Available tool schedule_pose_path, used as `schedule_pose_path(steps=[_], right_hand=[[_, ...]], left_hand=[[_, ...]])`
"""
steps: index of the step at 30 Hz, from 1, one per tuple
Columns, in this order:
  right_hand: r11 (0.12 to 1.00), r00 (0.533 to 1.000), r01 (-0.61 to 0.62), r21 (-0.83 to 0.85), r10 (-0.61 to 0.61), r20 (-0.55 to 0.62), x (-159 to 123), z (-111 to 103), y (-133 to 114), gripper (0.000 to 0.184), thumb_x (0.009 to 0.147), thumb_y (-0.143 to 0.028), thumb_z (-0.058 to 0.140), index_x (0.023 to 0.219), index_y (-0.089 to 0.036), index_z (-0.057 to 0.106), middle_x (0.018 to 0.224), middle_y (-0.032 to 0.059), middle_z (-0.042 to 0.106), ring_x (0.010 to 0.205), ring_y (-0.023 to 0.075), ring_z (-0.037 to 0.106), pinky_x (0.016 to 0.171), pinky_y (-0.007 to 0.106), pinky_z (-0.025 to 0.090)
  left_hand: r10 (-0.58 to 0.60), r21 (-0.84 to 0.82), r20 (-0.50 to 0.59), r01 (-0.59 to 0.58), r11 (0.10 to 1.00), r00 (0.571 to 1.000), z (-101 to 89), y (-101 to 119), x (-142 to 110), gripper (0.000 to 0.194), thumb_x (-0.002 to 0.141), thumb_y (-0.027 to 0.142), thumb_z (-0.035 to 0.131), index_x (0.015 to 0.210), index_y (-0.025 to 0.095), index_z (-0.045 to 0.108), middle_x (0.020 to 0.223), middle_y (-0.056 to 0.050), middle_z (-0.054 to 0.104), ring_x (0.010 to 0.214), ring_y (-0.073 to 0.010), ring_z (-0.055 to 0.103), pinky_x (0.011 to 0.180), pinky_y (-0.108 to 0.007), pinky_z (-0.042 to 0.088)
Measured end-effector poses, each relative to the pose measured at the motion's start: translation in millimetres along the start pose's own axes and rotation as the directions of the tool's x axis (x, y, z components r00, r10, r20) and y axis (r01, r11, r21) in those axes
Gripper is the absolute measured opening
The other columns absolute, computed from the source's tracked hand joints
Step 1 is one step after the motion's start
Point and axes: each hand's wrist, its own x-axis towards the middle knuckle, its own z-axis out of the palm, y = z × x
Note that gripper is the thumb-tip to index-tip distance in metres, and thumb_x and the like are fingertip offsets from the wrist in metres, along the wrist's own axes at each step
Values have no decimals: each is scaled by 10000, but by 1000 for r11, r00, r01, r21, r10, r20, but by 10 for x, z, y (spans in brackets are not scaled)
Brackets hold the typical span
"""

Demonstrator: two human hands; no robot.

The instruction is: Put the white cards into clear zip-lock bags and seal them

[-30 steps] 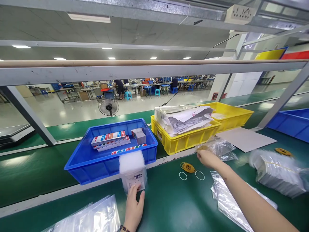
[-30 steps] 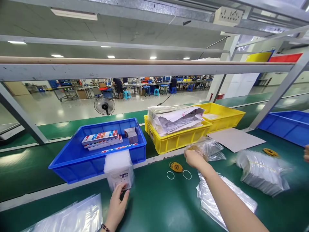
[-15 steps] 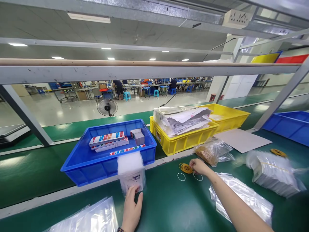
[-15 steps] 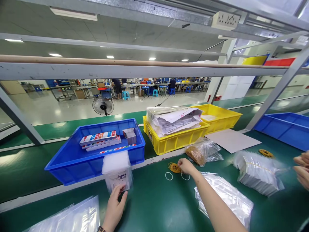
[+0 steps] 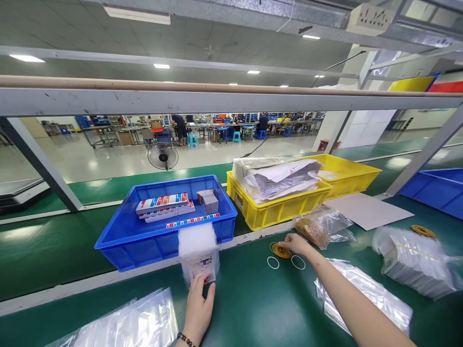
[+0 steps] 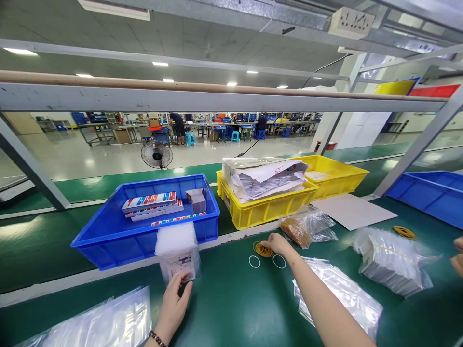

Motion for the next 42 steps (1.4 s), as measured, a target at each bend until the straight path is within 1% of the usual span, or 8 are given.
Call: schedule_pose_path(steps=[6, 12, 22, 25, 29, 35, 39, 42], right_hand=[[989, 995, -56, -135, 66, 74, 158, 5, -24, 293, 849, -305, 528, 1108, -168, 525, 1115, 59, 565, 931, 187, 579, 775, 390, 487], [976, 985, -55, -210, 87, 147, 175, 40, -57, 291, 848, -301, 530, 1104, -164, 527, 1105, 58, 569, 917, 184, 584, 762, 381, 493], [959, 998, -38, -280, 49, 34, 127, 174, -99, 295, 846, -298, 534, 1110, -166, 525, 1119, 64, 562, 938, 188, 578, 777, 385, 486], [960, 999, -28, -280, 36, 24, 117, 130, -135, 289, 847, -299, 532, 1102, -164, 529, 1109, 64, 567, 926, 184, 582, 769, 378, 490], [957, 1000, -2, -290, 5, 12, 127, -20, -218, 286, 850, -302, 526, 1102, -166, 530, 1116, 65, 565, 932, 185, 579, 777, 384, 486], [955, 998, 64, -291, -54, 43, 131, -196, -402, 288, 848, -298, 531, 1104, -166, 529, 1119, 66, 563, 937, 186, 577, 780, 385, 485], [957, 992, 117, -264, -97, 85, 128, -214, -547, 282, 851, -299, 526, 1101, -168, 531, 1121, 65, 563, 936, 185, 576, 783, 387, 484], [963, 984, 143, -227, -115, 134, 137, -153, -640, 275, 854, -302, 519, 1094, -169, 535, 1109, 58, 569, 916, 180, 582, 768, 380, 491]], left_hand=[[7, -24, -12, -7, 1000, 1000, 4, 6, 4, 265, 765, 397, 503, 921, 207, 602, 943, -84, 617, 902, -248, 562, 837, -423, 442], [14, -25, -6, -14, 1000, 1000, 4, 4, 1, 263, 775, 375, 488, 943, 204, 598, 969, -87, 615, 926, -244, 558, 855, -425, 436], [18, -22, -22, -18, 1000, 1000, 6, 4, 1, 242, 766, 355, 492, 926, 205, 596, 960, -86, 623, 919, -240, 573, 851, -427, 447], [19, -15, -18, -19, 1000, 1000, 6, 9, 1, 243, 770, 351, 486, 928, 200, 593, 960, -88, 623, 917, -236, 574, 849, -423, 448], [17, -13, -11, -17, 1000, 1000, 3, 27, 1, 249, 774, 356, 479, 927, 196, 593, 962, -93, 619, 924, -238, 573, 846, -414, 449], [30, -31, -17, -31, 999, 999, -10, 52, 7, 236, 774, 348, 482, 920, 202, 596, 932, -88, 619, 887, -232, 577, 813, -406, 463], [26, -20, -4, -26, 999, 1000, -20, 57, 8, 238, 779, 336, 476, 934, 197, 591, 936, -90, 614, 888, -230, 575, 819, -407, 459], [27, -26, 0, -27, 999, 1000, -21, 54, 3, 233, 781, 328, 474, 937, 197, 589, 939, -92, 612, 894, -233, 572, 819, -409, 458]])
